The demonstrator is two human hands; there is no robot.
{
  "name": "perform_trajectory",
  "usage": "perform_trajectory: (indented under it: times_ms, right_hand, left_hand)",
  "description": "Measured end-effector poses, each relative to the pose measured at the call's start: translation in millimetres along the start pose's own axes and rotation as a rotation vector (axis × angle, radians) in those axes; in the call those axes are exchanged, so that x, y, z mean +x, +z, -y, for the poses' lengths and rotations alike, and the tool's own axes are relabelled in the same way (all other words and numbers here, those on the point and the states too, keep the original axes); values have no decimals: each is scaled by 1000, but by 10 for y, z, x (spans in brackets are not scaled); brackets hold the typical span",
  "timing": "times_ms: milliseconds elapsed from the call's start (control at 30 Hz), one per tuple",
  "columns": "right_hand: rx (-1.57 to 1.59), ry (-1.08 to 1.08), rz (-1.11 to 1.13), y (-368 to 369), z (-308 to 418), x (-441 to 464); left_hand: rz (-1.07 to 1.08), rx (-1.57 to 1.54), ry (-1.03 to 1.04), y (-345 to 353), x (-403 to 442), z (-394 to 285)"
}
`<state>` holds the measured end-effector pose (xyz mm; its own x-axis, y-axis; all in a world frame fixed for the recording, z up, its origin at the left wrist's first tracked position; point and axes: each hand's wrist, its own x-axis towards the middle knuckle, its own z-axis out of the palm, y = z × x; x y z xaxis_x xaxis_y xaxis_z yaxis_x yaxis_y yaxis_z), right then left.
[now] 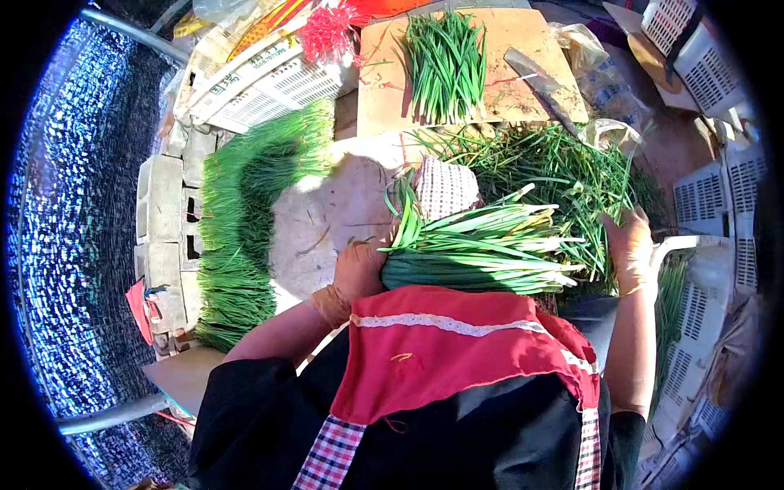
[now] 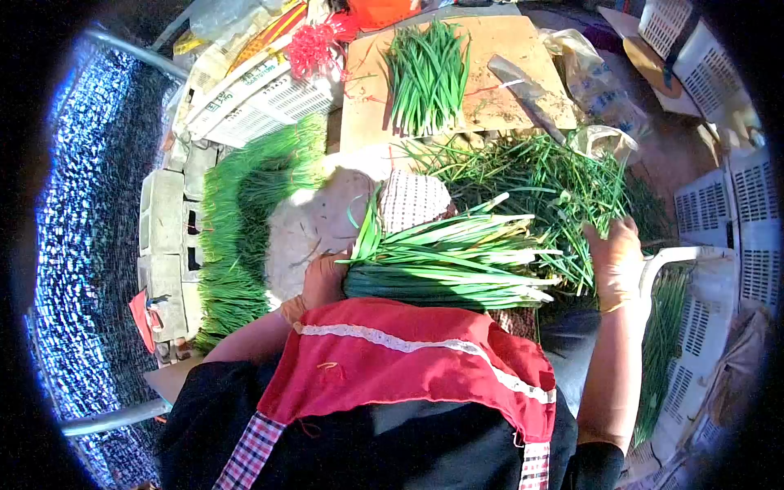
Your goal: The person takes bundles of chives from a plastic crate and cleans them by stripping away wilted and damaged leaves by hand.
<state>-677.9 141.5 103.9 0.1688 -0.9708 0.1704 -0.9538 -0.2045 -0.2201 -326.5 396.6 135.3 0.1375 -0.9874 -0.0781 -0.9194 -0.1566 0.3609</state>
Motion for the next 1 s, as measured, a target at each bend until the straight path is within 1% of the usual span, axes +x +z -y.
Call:
perform_trajectory:
  times_ms: [33, 67, 100, 133, 167, 200, 233, 300, 367, 400, 433, 500, 567, 633, 700, 767, 800, 833, 867, 967, 1000]
  right_hand:
    - [233, 33, 158, -39, 234, 18]
    - [777, 226, 517, -36, 449, 34]
    - [600, -53, 485, 284, 367, -11]
    - [821, 115, 815, 97, 631, -7]
    - [1041, 145, 1000, 380, 593, -4]
    - [966, 55, 975, 499, 569, -4]
    - [890, -36, 949, 530, 589, 9]
    - [920, 3, 824, 505, 640, -43]
    - [301, -414, 418, 151, 815, -70]
    - [77, -561, 382, -128, 1003, -66]
    - [116, -645, 363, -292, 1131, -78]
    - [871, -297, 865, -562, 1367, -174]
    - [1360, -301, 1020, -842, 1570, -116]
    - [1613, -198, 853, -981, 1556, 56]
    - [1468, -362, 445, -1163, 1387, 211]
    - [1525, -207, 466, -1221, 929, 418]
    - [1470, -248, 329, -1173, 678, 514]
    - [1228, -404, 117, -1115, 447, 616]
    - [970, -498, -122, -1057, 217, 718]
    - [1036, -350, -157, -989, -190, 809]
    - [973, -120, -64, -922, -233, 791]
  left_hand:
    - [3, 0, 0, -3, 2, -8]
    - [-1, 5, 5, -6, 9, -19]
    - [-7, 9, 9, -12, 14, -32]
    - [-7, 10, 7, -20, 15, -54]
    - [-61, -12, -11, -32, 19, -86]
    - [-116, -34, -32, -45, 22, -104]
    - [-115, -30, -42, -61, 20, -109]
    - [-82, 26, -12, -87, 6, -102]
    - [-59, 22, 0, -94, 20, -85]
    - [-39, 15, 18, -97, 31, -81]
    - [-37, 13, 19, -104, 45, -85]
    - [26, 68, 12, -114, 63, -105]
    - [-9, 33, 35, -95, 74, -108]
    - [-47, 0, 49, -86, 59, -108]
    - [-77, -18, 70, -93, 48, -111]
    - [-42, -20, 29, -121, 45, -126]
    - [-10, -19, -7, -124, 54, -128]
    - [-9, -20, -7, -117, 58, -126]
    - [-23, -19, 4, -115, 58, -125]
    - [-43, -16, 40, -92, 63, -102]
    - [-57, -14, 66, -82, 73, -93]
